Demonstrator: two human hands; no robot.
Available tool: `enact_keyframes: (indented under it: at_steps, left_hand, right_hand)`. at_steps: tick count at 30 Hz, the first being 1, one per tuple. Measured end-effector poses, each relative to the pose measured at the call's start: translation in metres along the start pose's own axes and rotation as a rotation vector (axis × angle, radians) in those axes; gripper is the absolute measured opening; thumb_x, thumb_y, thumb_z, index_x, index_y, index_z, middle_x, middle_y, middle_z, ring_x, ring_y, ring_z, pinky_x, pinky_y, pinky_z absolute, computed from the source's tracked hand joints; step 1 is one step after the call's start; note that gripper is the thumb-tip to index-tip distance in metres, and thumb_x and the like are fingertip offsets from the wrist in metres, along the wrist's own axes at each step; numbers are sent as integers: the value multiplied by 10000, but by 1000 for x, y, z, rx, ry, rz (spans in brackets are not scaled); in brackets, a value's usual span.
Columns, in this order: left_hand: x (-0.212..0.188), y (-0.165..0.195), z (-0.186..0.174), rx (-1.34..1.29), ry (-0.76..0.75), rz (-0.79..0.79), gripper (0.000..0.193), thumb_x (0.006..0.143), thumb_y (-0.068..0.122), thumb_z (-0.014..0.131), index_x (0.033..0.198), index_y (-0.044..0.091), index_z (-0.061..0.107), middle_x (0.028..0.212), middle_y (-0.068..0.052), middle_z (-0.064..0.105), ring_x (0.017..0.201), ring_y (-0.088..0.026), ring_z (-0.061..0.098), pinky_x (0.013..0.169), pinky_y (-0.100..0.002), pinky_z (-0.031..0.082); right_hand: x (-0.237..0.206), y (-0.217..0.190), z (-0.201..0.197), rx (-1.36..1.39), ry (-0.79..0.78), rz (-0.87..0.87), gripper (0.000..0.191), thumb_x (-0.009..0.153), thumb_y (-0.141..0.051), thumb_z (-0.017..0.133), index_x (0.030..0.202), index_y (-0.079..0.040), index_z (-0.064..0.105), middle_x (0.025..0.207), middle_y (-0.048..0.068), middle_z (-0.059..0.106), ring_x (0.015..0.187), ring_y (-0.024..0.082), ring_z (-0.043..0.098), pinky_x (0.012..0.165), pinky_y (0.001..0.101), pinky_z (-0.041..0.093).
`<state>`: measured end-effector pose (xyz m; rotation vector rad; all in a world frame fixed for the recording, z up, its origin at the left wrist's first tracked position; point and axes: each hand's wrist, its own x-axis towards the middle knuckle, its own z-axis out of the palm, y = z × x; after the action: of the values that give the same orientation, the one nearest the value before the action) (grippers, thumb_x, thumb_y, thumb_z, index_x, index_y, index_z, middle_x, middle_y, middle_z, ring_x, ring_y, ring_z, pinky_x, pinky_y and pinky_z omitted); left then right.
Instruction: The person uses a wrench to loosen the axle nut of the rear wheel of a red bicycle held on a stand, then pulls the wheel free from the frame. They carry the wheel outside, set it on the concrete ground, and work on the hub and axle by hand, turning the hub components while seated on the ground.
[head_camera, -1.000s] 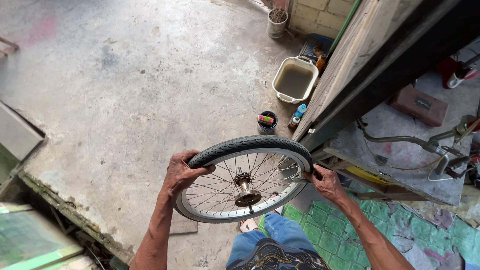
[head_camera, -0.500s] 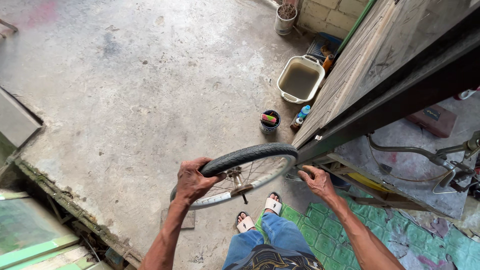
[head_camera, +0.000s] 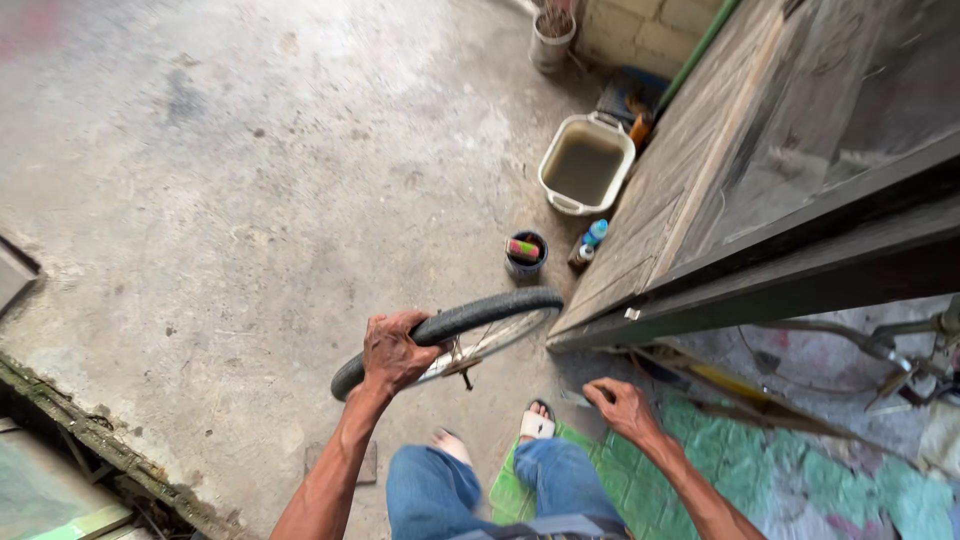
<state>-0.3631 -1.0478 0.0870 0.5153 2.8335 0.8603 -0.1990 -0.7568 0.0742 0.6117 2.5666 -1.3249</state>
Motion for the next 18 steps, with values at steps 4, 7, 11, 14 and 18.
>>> enact_keyframes:
  at_steps: [4, 7, 11, 14, 18]
  left_hand:
    - [19, -15, 8, -45, 18, 40, 380, 619, 389, 835, 904, 142, 789, 856, -63, 767, 801, -254, 676, 855, -369, 427]
    - [41, -26, 10, -98, -79, -31, 402, 642, 440, 845, 919, 152, 798, 846, -81, 758, 804, -270, 678, 865, -358, 465]
    - [78, -39, 20, -109, -223, -12, 405, 640, 453, 845, 909, 154, 801, 858, -81, 761, 832, -282, 684, 867, -378, 478]
    - [98, -48, 37, -111, -220, 100, 369, 648, 424, 848, 895, 153, 811, 865, -76, 774, 846, -301, 672, 889, -400, 463]
    - [120, -61, 65, -102, -185, 293, 378, 602, 365, 856, 908, 146, 811, 884, -106, 757, 849, -327, 669, 878, -414, 465]
  right_hand:
    - [14, -11, 16, -24, 25, 91, 294, 881, -322, 713, 1051, -95, 793, 872, 130, 791, 746, 216, 756, 696, 354, 563]
    - [26, -20, 34, 8, 55, 105, 296, 879, -320, 711, 1046, -88, 787, 886, 130, 797, 755, 213, 755, 698, 356, 563]
    - [40, -29, 59, 31, 126, 181, 299, 879, -330, 702, 1046, -98, 789, 865, 137, 785, 732, 222, 735, 681, 367, 565]
    - [45, -33, 83, 3, 159, 212, 304, 861, -336, 715, 1035, -100, 793, 807, 157, 755, 695, 250, 704, 672, 382, 551]
    - [53, -39, 115, -8, 186, 242, 277, 816, -303, 682, 994, -145, 825, 793, 150, 745, 663, 237, 723, 631, 400, 554]
